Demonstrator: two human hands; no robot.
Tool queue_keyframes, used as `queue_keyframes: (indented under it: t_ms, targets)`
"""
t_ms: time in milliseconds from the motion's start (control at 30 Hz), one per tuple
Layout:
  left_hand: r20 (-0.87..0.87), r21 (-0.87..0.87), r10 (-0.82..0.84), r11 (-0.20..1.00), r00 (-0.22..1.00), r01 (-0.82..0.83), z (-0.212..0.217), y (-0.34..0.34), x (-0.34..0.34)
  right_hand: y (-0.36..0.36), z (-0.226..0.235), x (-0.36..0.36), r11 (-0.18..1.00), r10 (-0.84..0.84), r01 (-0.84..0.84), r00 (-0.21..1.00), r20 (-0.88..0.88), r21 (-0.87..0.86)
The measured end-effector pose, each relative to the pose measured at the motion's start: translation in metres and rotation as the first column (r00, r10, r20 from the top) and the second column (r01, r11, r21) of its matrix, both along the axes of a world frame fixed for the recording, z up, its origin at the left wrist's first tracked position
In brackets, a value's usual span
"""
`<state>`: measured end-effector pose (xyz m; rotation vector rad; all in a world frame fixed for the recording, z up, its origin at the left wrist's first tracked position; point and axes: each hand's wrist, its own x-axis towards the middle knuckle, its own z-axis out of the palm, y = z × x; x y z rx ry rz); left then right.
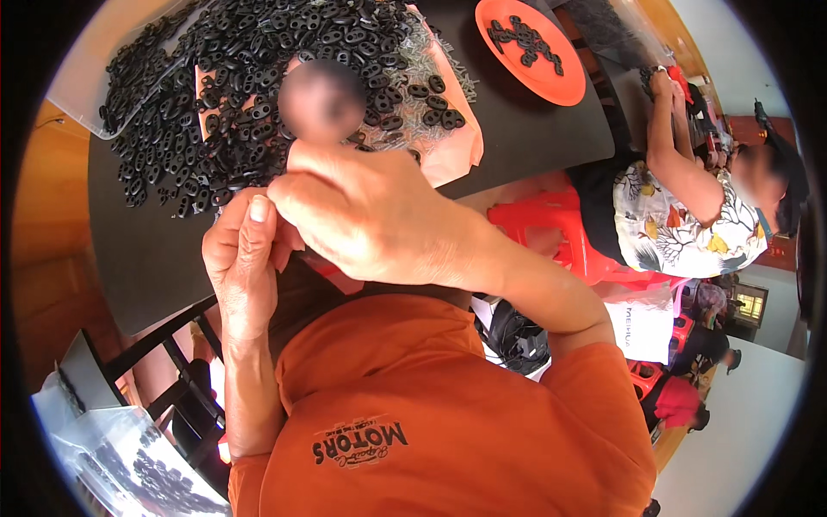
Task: The person sits at a table and repeatedly picks up small black plastic rings and metal screws. They insert the screws into the rings and place the assembled units onto a pink mat. The person continues this repetitive assembly process throughout the clip.
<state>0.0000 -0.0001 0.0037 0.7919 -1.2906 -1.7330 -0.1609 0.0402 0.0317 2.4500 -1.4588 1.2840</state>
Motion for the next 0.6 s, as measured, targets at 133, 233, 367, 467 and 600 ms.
queue_keyframes:
  t_ms: [133,233,367,467,600]
  targets:
    - [-0.025,0.034,0.055,0.998,0.998,-0.055,0.003,0.003,0.002,0.000,-0.009,0.008,0.999,0.008,-0.005,0.999,0.049,-0.046]
    - [-0.097,0.065,0.087,0.995,0.991,-0.081,0.001,0.006,0.005,0.001,-0.009,0.014,0.999,0.021,-0.016,0.994,0.108,-0.045]
    - [-0.117,0.081,0.154,0.986,0.981,-0.145,0.005,0.016,0.006,0.006,-0.013,0.020,0.999,0.050,-0.051,0.990,0.134,0.004]
    - [-0.110,0.075,0.070,0.995,0.991,-0.061,0.001,0.022,0.016,0.013,-0.016,0.019,0.995,0.072,-0.084,0.975,0.212,0.049]
    - [-0.143,0.173,0.067,0.984,0.987,-0.041,0.004,0.031,0.019,0.017,-0.012,0.017,0.990,0.069,-0.096,0.968,0.240,0.101]
